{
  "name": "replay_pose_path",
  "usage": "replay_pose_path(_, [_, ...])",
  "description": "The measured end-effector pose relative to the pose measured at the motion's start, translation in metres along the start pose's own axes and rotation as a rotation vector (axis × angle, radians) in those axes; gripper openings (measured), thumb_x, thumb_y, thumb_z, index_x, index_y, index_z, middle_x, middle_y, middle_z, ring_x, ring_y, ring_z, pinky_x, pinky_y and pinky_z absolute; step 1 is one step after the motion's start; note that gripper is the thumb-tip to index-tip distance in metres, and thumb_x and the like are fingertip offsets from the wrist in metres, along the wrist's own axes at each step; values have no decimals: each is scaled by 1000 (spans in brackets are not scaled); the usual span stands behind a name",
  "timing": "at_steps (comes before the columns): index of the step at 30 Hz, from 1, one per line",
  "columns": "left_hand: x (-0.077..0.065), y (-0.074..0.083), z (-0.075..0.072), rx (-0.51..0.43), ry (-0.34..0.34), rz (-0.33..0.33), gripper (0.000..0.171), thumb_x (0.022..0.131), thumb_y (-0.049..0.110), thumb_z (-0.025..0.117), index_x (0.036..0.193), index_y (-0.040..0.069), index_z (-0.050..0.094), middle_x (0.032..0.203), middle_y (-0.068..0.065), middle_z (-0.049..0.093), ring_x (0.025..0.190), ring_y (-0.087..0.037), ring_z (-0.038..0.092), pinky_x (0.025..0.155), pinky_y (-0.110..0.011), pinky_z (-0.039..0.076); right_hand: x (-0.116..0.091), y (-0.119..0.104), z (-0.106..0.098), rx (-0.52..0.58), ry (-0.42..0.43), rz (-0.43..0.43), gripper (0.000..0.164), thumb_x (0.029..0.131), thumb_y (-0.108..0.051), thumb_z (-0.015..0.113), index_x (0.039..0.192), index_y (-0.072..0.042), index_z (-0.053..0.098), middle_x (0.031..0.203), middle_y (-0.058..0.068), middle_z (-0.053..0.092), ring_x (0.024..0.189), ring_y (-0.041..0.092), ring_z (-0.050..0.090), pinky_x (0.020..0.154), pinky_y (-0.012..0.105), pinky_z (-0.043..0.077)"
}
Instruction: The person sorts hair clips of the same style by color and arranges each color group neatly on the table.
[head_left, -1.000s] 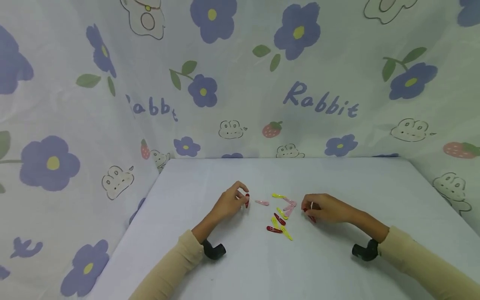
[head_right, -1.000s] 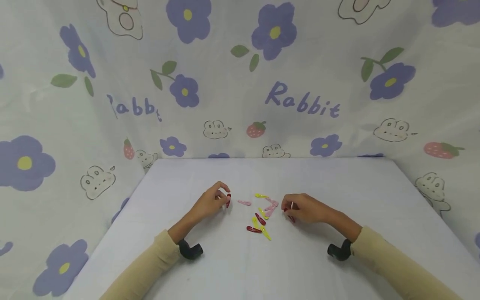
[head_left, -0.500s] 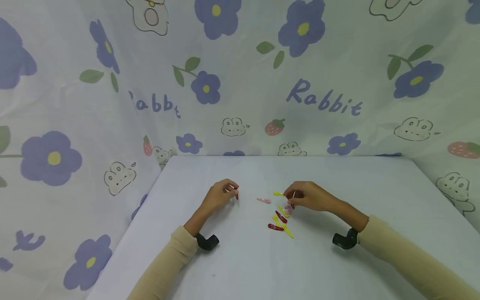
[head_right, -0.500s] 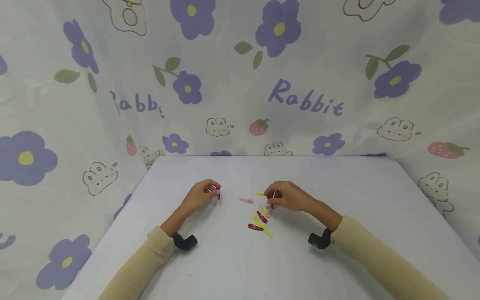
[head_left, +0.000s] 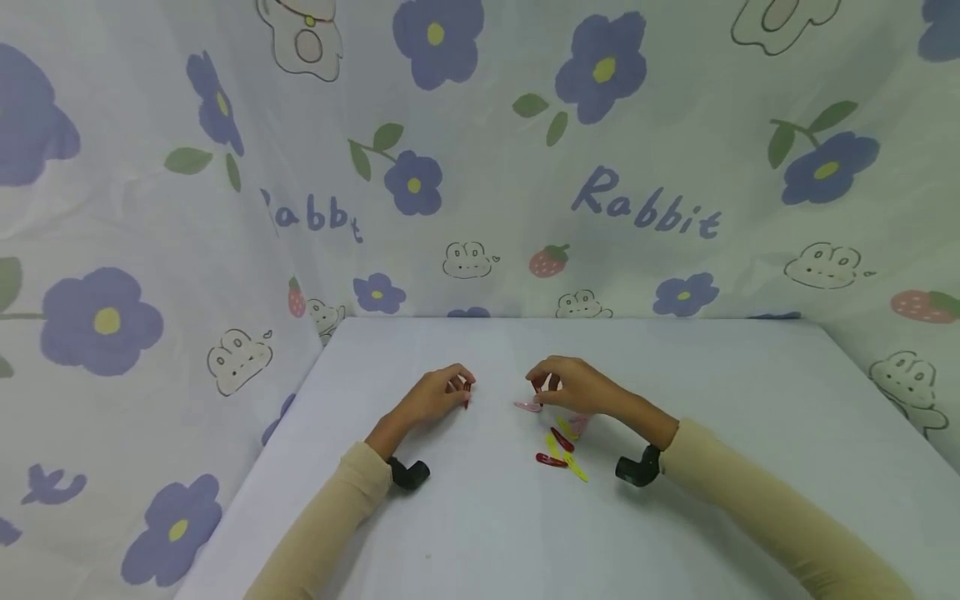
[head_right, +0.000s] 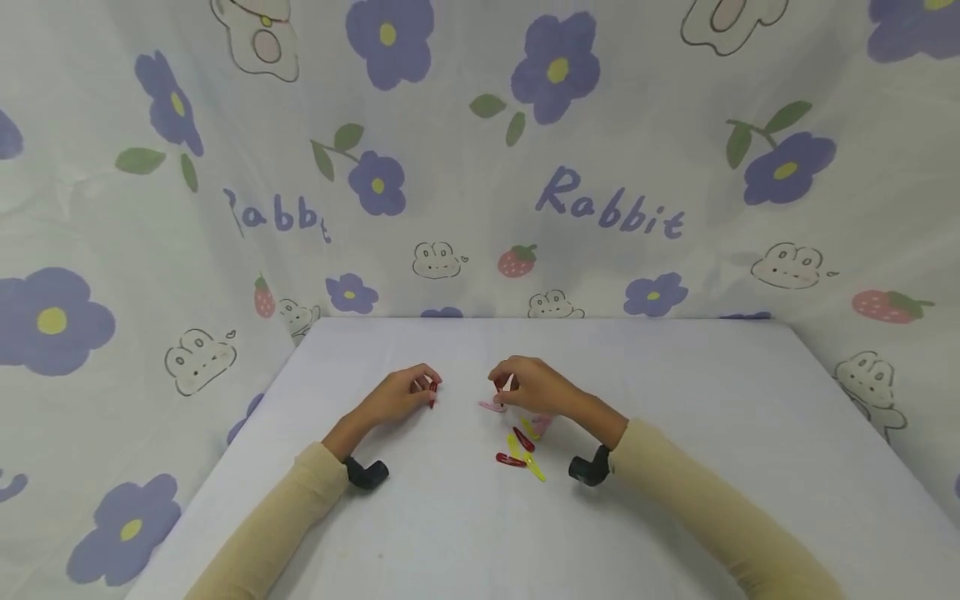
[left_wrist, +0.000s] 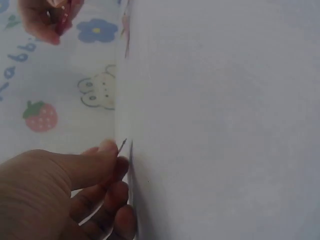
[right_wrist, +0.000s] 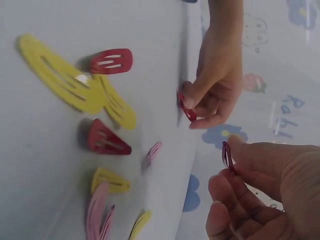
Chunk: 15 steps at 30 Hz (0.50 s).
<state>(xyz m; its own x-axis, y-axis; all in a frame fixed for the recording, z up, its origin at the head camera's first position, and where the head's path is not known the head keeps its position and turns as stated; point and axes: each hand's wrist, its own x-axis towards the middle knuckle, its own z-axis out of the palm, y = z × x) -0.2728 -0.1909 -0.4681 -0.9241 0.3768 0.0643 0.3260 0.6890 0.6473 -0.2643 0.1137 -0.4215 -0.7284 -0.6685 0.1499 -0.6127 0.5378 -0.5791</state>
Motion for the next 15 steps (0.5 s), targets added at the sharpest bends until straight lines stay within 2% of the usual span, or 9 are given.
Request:
replay_pose_path(3, [6, 0, 1, 27, 3, -6, 22, 95, 13, 68, 117, 13, 65, 86, 2, 67, 74, -10, 60, 75, -30, 47, 11, -3, 3, -18, 0, 0, 34, 89, -17, 76, 120, -5, 69, 100, 0, 69, 87, 11, 64, 74, 21, 52])
replay_pose_path(9, [12, 0, 0, 96, -9, -28, 19, 94, 15, 70, 112, 13, 68, 80, 4, 63, 78, -13, 54, 76, -32, 44, 33, -11, 11, 3, -32, -12, 37, 89, -17, 76, 122, -2, 67, 103, 3, 69, 91, 14, 66, 79, 24, 54])
replay_pose_path(15, [14, -3, -2, 100, -25, -40, 20, 93, 15, 72, 113, 12, 70, 82, 3, 64, 84, -13, 54, 80, -34, 45, 54, -15, 22, -19, -60, 33, 41, 89, -19, 76, 125, -2, 66, 105, 4, 67, 91, 14, 64, 81, 26, 54])
